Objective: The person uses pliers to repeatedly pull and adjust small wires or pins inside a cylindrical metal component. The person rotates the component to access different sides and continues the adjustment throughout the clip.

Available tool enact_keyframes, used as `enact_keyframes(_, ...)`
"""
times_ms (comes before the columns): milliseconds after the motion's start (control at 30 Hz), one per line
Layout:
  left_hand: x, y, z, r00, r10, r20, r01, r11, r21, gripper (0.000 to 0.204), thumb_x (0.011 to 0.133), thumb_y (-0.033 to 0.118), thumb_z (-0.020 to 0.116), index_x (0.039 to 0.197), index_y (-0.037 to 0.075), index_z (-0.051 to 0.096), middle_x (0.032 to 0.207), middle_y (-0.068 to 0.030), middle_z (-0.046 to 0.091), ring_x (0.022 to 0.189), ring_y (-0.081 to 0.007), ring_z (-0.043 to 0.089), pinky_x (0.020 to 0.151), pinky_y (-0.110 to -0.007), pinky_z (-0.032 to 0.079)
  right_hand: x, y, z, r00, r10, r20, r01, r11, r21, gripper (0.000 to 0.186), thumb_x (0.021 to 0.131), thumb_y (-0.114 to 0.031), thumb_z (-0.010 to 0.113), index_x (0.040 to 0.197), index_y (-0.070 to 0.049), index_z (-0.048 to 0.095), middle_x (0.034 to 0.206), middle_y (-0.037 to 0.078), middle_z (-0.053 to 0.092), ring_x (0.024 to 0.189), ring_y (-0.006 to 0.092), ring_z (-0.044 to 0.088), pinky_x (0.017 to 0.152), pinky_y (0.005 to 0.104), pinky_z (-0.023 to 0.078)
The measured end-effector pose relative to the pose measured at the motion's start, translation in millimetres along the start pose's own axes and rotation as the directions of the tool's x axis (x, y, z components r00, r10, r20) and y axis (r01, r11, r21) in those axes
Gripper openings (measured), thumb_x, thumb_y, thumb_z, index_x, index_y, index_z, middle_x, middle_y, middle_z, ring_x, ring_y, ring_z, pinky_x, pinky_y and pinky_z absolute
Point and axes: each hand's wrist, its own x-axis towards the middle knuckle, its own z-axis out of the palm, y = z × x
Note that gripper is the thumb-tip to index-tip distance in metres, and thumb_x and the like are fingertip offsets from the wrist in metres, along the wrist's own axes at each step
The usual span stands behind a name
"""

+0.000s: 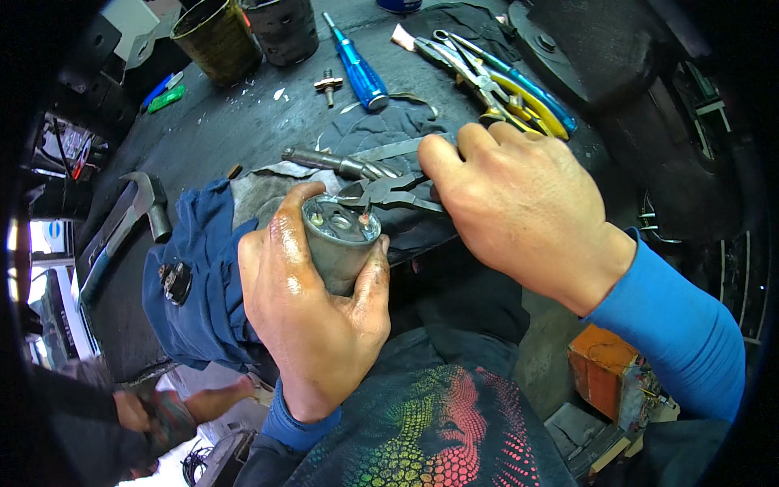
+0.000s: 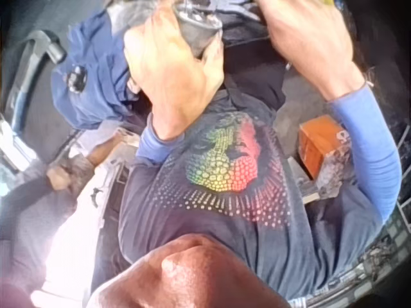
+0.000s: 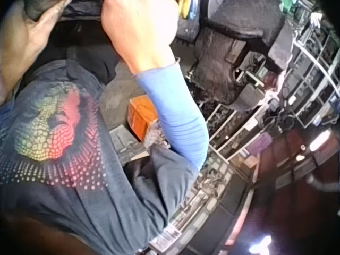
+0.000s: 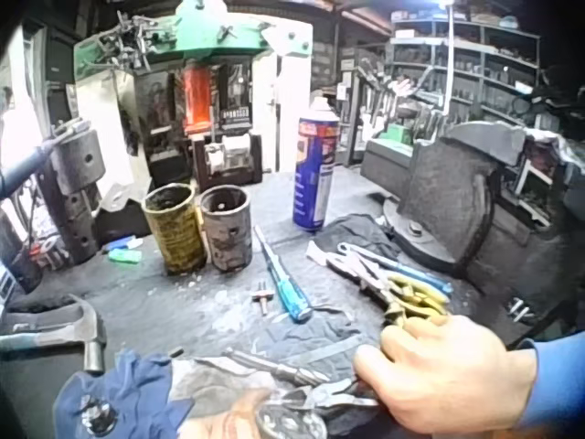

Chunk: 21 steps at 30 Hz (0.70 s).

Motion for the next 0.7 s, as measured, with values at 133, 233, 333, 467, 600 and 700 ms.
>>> enact_keyframes(133, -0.3, 1.4, 2.6, 1.000, 0.013, -0.015, -0.013, 1.000, -0.009, 0.070, 0.075, 0.008, 0.096, 0.139, 0.003, 0.069, 0.112, -0.0159, 0.073, 0.104, -0.0389, 0.064, 0.094, -0.046, 0.052, -4.8, -0.9, 1.0, 0.993, 0.071, 0.096, -0.083, 0.989, 0.126, 0.018, 0.093, -0.011, 0.075, 0.105, -0.006, 0.062, 0.087, 0.015, 0.072, 0.085, 0.0374, 0.078, 0.068, 0.0495, 0.062)
enact_keyframes(233, -0.6, 1.0, 1.4, 1.000, 0.006, -0.016, -0.007, 1.000, -0.030, 0.071, 0.074, 0.007, 0.097, 0.140, 0.004, 0.070, 0.112, -0.0153, 0.074, 0.105, -0.0383, 0.065, 0.095, -0.045, 0.053, -5.5, -0.6, -3.9, 0.976, 0.091, 0.196, -0.131, 0.971, 0.198, 0.023, 0.089, -0.009, 0.077, 0.106, -0.005, 0.062, 0.090, 0.018, 0.075, 0.086, 0.0430, 0.078, 0.070, 0.0538, 0.062)
enact_keyframes(333, -0.4, 0.3, 1.9, 1.000, 0.018, -0.023, -0.018, 1.000, -0.025, 0.072, 0.074, 0.007, 0.097, 0.140, 0.005, 0.070, 0.111, -0.0147, 0.074, 0.105, -0.0380, 0.065, 0.096, -0.045, 0.053, -4.9, 0.1, -7.8, 0.948, 0.109, 0.300, -0.195, 0.942, 0.272, 0.027, 0.085, -0.006, 0.077, 0.107, -0.003, 0.062, 0.090, 0.022, 0.076, 0.085, 0.0475, 0.077, 0.073, 0.0573, 0.062)
enact_keyframes(467, 0.7, -0.4, -1.2, 1.000, 0.012, 0.009, -0.012, 0.999, -0.040, 0.073, 0.073, 0.007, 0.097, 0.141, 0.004, 0.070, 0.112, -0.0142, 0.075, 0.106, -0.0377, 0.066, 0.096, -0.045, 0.054, -3.9, 3.5, -7.1, 0.940, 0.083, 0.332, -0.208, 0.909, 0.361, 0.026, 0.082, -0.002, 0.074, 0.106, -0.002, 0.063, 0.083, 0.025, 0.075, 0.082, 0.0498, 0.076, 0.074, 0.0591, 0.061)
enact_keyframes(600, 1.7, -0.2, -3.7, 0.999, -0.002, 0.043, 0.004, 0.999, -0.049, 0.074, 0.072, 0.007, 0.097, 0.141, 0.004, 0.070, 0.117, -0.0149, 0.077, 0.108, -0.0376, 0.067, 0.098, -0.045, 0.054, -1.4, 7.7, -8.5, 0.919, 0.067, 0.388, -0.232, 0.888, 0.397, 0.023, 0.081, -0.001, 0.073, 0.102, -0.001, 0.065, 0.078, 0.027, 0.073, 0.081, 0.0510, 0.075, 0.075, 0.0601, 0.061)
enact_keyframes(700, 1.8, -1.6, -7.4, 0.999, 0.005, 0.036, -0.003, 0.999, -0.048, 0.075, 0.071, 0.007, 0.098, 0.140, 0.003, 0.070, 0.122, -0.0154, 0.077, 0.110, -0.0376, 0.068, 0.099, -0.045, 0.055, 3.2, 7.7, -10.2, 0.915, 0.045, 0.401, -0.241, 0.858, 0.454, 0.019, 0.084, -0.002, 0.075, 0.101, 0.000, 0.067, 0.079, 0.028, 0.073, 0.082, 0.0513, 0.075, 0.076, 0.0602, 0.060)
